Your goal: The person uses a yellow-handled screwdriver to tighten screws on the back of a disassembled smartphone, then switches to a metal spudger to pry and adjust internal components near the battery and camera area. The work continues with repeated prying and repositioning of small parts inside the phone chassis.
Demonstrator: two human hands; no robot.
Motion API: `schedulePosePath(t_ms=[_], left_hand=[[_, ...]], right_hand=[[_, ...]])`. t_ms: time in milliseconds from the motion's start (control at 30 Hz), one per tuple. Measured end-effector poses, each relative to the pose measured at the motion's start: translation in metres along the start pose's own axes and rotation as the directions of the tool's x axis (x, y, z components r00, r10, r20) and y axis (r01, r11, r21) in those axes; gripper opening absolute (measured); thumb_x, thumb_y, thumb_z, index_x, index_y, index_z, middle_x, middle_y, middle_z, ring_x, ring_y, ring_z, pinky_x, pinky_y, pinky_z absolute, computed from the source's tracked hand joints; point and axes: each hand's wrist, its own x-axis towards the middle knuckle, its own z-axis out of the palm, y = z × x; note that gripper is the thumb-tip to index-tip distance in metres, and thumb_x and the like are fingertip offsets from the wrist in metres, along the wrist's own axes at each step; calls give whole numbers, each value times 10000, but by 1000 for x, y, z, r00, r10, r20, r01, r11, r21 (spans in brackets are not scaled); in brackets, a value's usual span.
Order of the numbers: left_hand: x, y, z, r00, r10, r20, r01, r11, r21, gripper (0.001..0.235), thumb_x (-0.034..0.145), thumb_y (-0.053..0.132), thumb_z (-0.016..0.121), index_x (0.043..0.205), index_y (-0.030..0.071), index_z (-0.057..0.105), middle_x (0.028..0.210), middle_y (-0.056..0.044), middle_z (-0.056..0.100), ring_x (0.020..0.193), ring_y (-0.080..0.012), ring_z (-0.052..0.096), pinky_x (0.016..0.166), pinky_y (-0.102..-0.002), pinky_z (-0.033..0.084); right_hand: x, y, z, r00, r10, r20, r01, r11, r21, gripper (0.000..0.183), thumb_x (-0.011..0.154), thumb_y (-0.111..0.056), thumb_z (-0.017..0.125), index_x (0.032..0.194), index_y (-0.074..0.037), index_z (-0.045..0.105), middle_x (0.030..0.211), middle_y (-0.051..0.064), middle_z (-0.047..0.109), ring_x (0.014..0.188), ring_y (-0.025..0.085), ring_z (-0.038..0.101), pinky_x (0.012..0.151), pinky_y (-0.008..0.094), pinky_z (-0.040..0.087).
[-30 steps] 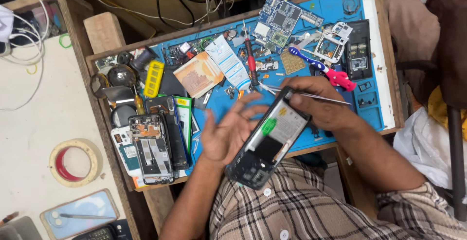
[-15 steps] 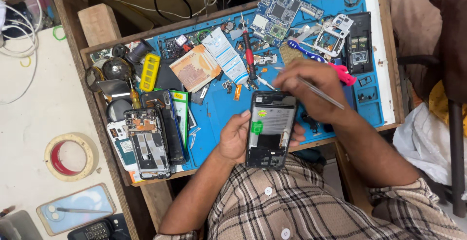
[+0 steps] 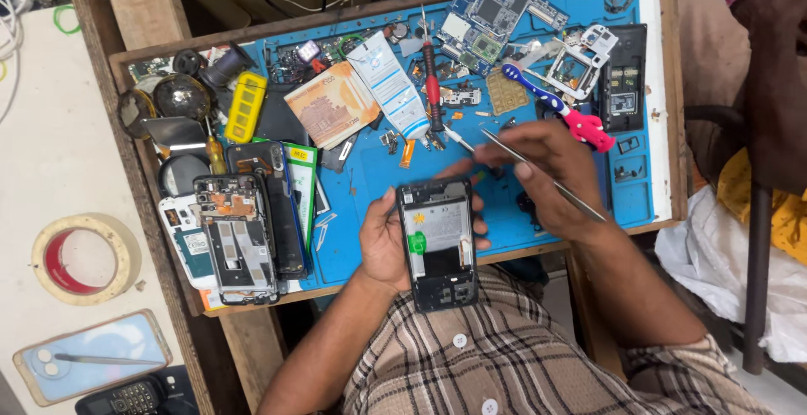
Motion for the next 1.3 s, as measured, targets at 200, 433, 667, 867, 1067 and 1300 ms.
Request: schedulePosePath(t_ms=[200, 433, 667, 867, 1067, 1300], left_hand=[[-1, -4, -10, 999, 38, 35, -37, 999, -37, 958, 1042, 683, 345, 1609, -90, 360, 1391, -230, 612, 1244, -367, 635, 1126, -529, 515], [-2, -5, -7, 998, 56, -38, -59, 995, -75, 966, 1044, 694, 347, 1594, -101, 356, 1362, -223, 614, 1250, -337, 626, 1116, -577, 508], [0, -3, -5, 998, 58, -23, -60, 995, -84, 972, 1023, 691, 373, 1599, -92, 338, 1363, -210, 601, 1258, -335, 621, 1118, -591, 502], [-1, -5, -9, 997, 76, -25, -77, 994, -71, 967, 1036, 703, 344, 1595, -87, 362, 1369, -211, 606, 1247, -352, 627, 1097, -604, 519], [-7, -8, -14, 996, 83, -37, -81, 996, 34, 974, 1024, 754, 312, 1567, -46, 432, 1417, -210, 596, 1225, -374, 639, 1048, -594, 543], [-12, -11, -20, 998, 59, 20, -59, 998, 18, 993, 1026, 786, 295, 1565, -37, 434, 1338, -267, 639, 1182, -398, 675, 1016, -536, 578]], right_hand=[[-20, 10, 1, 988, -147, 57, 154, 974, -166, 193, 1019, -39, 662, 1210, -36, 632, 1166, 136, 764, 1116, 266, 775, 990, 379, 650], [-12, 6, 31, 969, -242, -46, 217, 927, -305, 128, 942, 38, 744, 1059, -12, 735, 1066, 146, 666, 949, 208, 745, 879, 331, 656], [-14, 11, 33, 946, -293, -136, 224, 899, -376, 134, 939, 18, 772, 1037, -20, 690, 1036, 114, 728, 962, 203, 762, 825, 294, 632], [-16, 12, 41, 914, -383, -133, 295, 853, -431, 140, 941, 9, 760, 1028, -16, 653, 1048, 154, 700, 974, 226, 754, 808, 306, 641], [-13, 17, 52, 870, -469, -151, 368, 823, -433, 125, 966, 44, 722, 1038, -11, 635, 1026, 153, 677, 953, 235, 754, 820, 340, 679], [-13, 22, 54, 902, -390, -184, 311, 884, -350, 133, 948, 22, 754, 1012, -21, 647, 1009, 132, 682, 914, 219, 754, 774, 299, 664]])
